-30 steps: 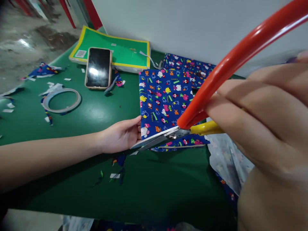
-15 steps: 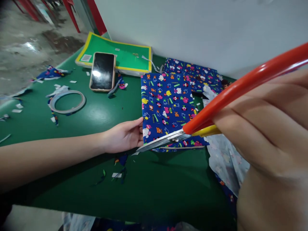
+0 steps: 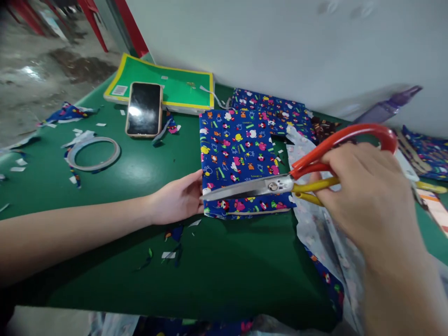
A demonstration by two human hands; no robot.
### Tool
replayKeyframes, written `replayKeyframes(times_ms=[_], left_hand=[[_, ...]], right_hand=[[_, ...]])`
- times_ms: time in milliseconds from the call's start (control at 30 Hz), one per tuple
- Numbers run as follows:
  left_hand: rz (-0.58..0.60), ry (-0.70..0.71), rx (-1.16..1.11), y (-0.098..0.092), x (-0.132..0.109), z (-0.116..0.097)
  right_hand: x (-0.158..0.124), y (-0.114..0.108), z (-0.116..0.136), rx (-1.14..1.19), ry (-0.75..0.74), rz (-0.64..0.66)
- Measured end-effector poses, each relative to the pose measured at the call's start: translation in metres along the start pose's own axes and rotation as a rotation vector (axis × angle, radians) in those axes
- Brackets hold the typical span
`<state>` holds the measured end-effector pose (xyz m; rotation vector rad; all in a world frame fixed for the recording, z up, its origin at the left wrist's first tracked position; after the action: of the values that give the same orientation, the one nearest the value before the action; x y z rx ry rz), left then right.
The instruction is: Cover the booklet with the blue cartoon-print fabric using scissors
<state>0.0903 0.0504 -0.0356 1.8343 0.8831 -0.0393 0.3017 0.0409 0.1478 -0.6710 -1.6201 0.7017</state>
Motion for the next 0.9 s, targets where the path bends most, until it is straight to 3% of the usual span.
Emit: replayKeyframes(times_ms=[67, 133, 267, 600, 900], left_hand=[[-0.053, 0.002, 0.009, -0.002, 0.0, 0.0], [-0.098, -0.001, 0.02, -0.005, -0.001, 0.001], [-0.106, -0.004, 0.055, -0.003, -0.003, 0.001], [-0.266, -0.013, 0.071, -0.004, -0.006, 0.001], [-0.445, -0.043, 0.291, -0.017, -0.01, -0.005]], right_hand=[[-0.012, 0.002, -0.002, -0.034, 0.047, -0.033], [-0.027, 0.012, -0.016, -0.021, 0.201, -0.03], [-0.055, 0.037, -0.033, 0.065, 0.387, 0.017], [-0.063, 0.052, -0.023, 0.015, 0.299, 0.059], [-0.069, 0.052, -0.014, 0.055, 0.232, 0.114]])
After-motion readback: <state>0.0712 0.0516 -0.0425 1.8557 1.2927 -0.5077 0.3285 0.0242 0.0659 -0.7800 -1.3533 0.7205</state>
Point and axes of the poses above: each hand's wrist, its own x-axis towards the middle knuckle, its own y-axis out of the palm, z = x × y, the point moved 10 cm from there along x, towards the middle knuckle, and after that the axes turned 11 degrees about -z, right-handed, at the moved point
